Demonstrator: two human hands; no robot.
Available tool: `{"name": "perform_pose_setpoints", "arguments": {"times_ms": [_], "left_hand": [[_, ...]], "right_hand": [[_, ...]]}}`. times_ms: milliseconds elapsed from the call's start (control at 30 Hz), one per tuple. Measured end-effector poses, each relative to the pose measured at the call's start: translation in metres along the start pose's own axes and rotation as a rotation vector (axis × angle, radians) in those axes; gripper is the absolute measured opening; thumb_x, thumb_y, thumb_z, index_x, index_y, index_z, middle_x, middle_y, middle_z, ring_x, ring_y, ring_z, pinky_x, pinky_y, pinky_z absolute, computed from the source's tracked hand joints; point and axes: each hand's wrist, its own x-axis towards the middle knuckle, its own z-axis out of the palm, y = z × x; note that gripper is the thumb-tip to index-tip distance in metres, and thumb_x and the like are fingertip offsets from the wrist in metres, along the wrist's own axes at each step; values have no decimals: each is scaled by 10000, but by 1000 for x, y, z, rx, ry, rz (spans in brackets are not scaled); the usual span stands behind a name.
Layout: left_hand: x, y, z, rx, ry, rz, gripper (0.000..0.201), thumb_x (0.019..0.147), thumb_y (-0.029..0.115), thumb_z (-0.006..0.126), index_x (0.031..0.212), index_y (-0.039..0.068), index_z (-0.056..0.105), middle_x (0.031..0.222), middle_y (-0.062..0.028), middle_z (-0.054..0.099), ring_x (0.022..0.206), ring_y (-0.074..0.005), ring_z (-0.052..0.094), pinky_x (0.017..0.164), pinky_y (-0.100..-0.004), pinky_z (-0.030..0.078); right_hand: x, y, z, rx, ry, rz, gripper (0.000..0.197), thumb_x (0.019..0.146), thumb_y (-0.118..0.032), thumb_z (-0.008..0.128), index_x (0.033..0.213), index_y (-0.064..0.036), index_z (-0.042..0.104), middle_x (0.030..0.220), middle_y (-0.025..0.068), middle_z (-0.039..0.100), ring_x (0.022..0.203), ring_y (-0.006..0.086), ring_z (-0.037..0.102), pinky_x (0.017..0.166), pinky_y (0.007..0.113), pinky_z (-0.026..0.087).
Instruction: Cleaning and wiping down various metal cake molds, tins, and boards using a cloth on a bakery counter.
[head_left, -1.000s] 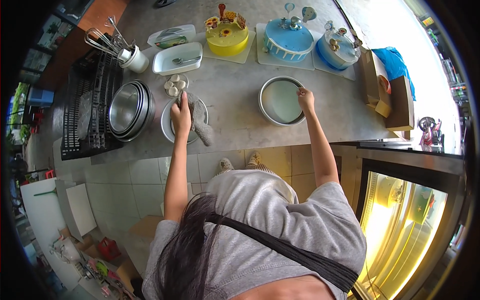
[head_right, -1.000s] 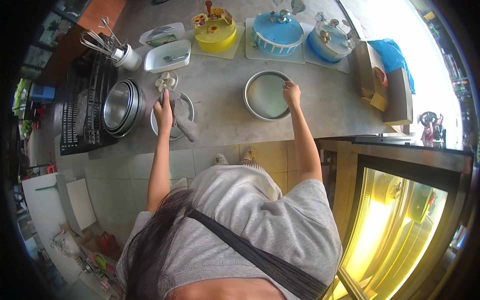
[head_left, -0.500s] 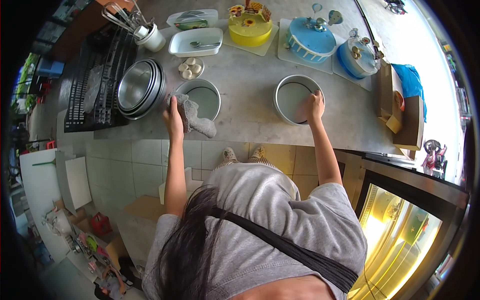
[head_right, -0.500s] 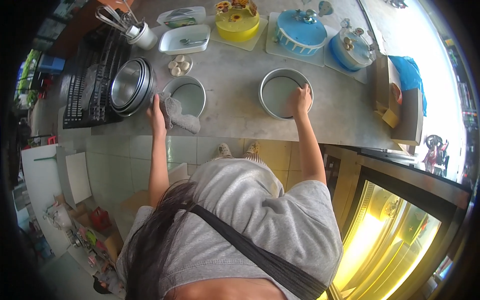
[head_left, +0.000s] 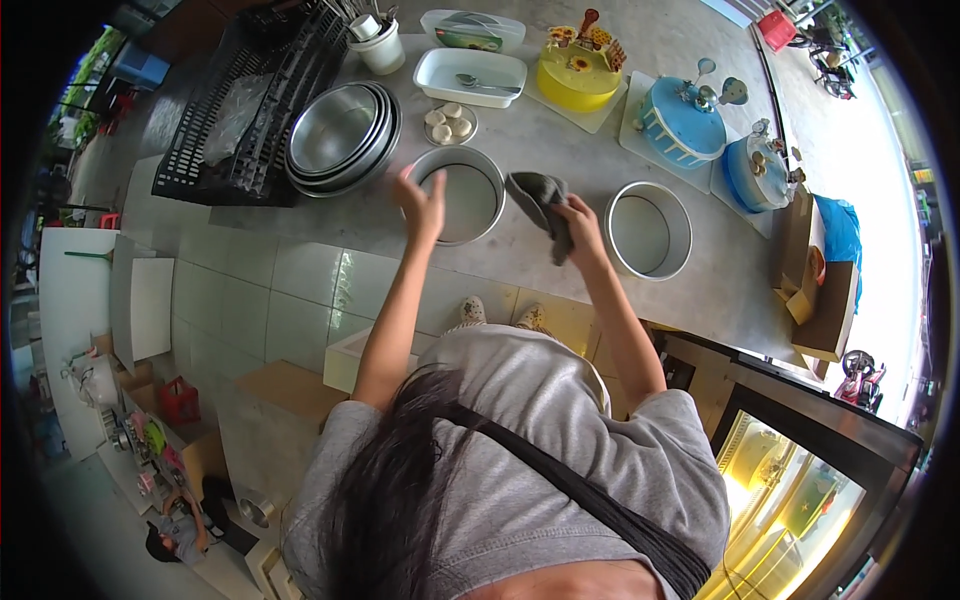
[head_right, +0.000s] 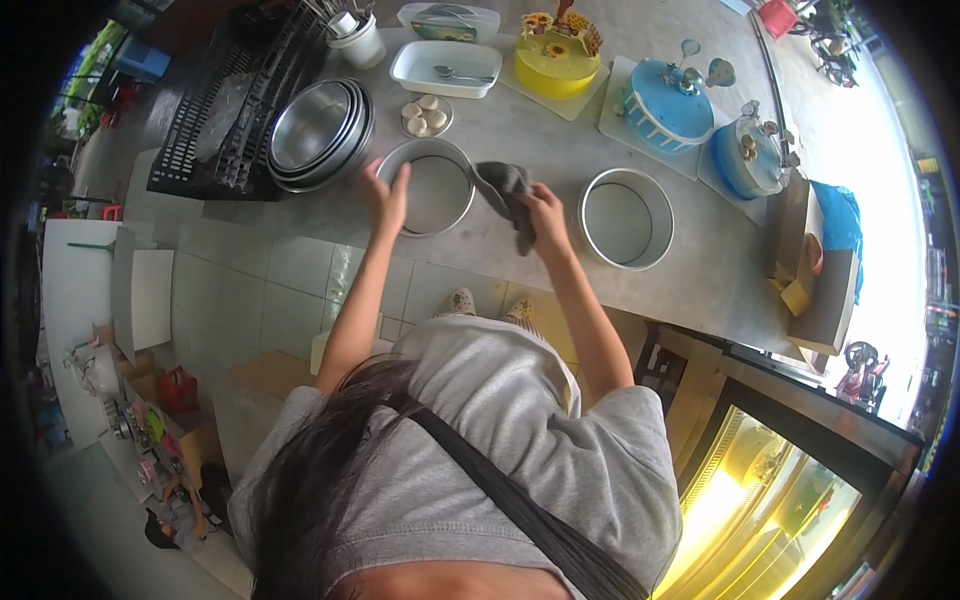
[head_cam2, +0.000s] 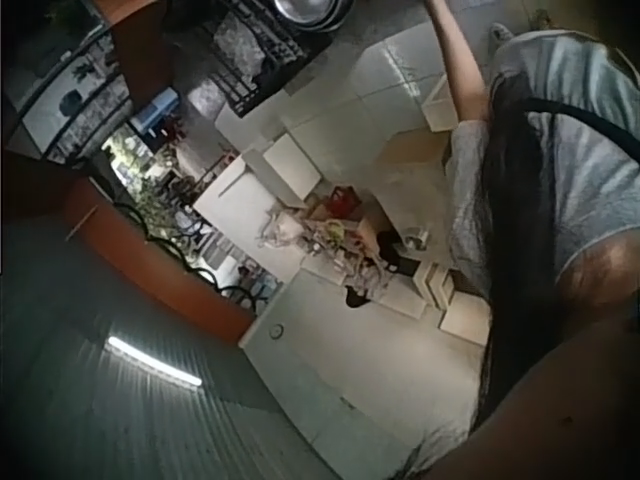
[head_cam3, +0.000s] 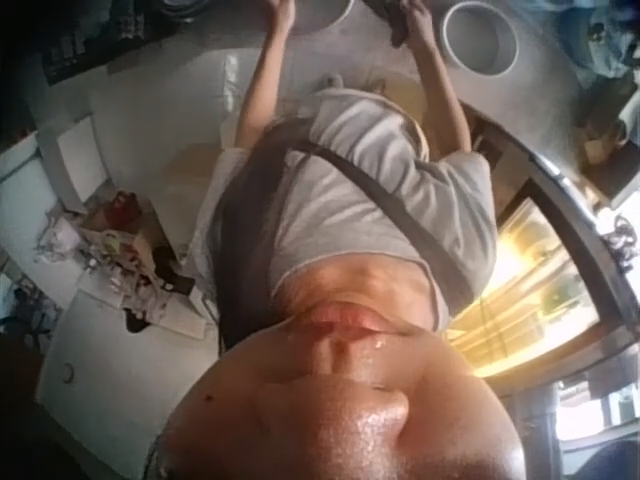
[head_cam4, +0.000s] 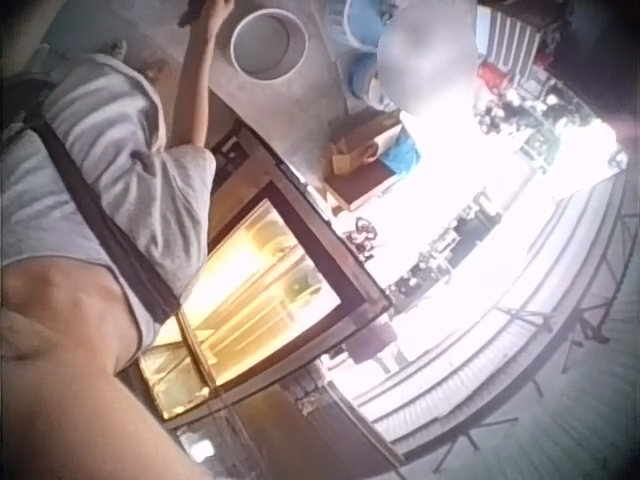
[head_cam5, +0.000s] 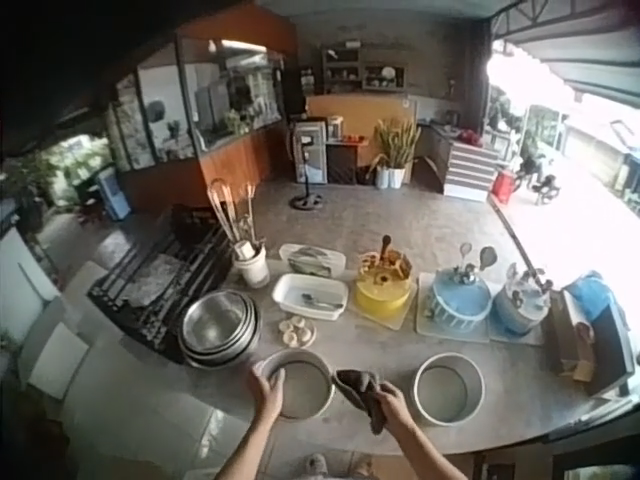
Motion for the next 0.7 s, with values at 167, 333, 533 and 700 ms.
{"name": "perform_pose_setpoints", "arguments": {"times_ms": [167,333,533,700], "left_hand": [[13,-91,-23,-300,-338,-764,374,657,153,643,890,-119,535,850,-208,587,757,-309,612,617,-393,523],[9,-107,-32,-333,-638,-819,134,659,11,513,770,-63,510,722,-160,554,621,-258,602,478,-403,555],[-16,-107,-30,-246,-618,-774,398,740,111,543,1070,-81,433,953,-197,541,808,-297,580,620,-391,508],[-24,-56,-21,-98,-400,-44,660,768,329,611,1226,-74,358,1120,-228,511,1046,-313,501,908,-370,377]], "right_hand": [[24,38,-32,-40,54,195,124,745,-150,566,806,-43,575,684,56,553,569,130,520,482,265,409],[24,53,2,179,-234,361,385,849,-441,516,849,-63,584,650,24,597,478,103,547,399,196,421],[27,68,11,197,-284,440,375,807,-370,596,963,-30,579,772,48,622,634,134,592,590,253,493],[11,58,24,103,-305,516,430,738,-323,655,1017,-11,555,855,96,617,739,196,604,709,308,495]]}}
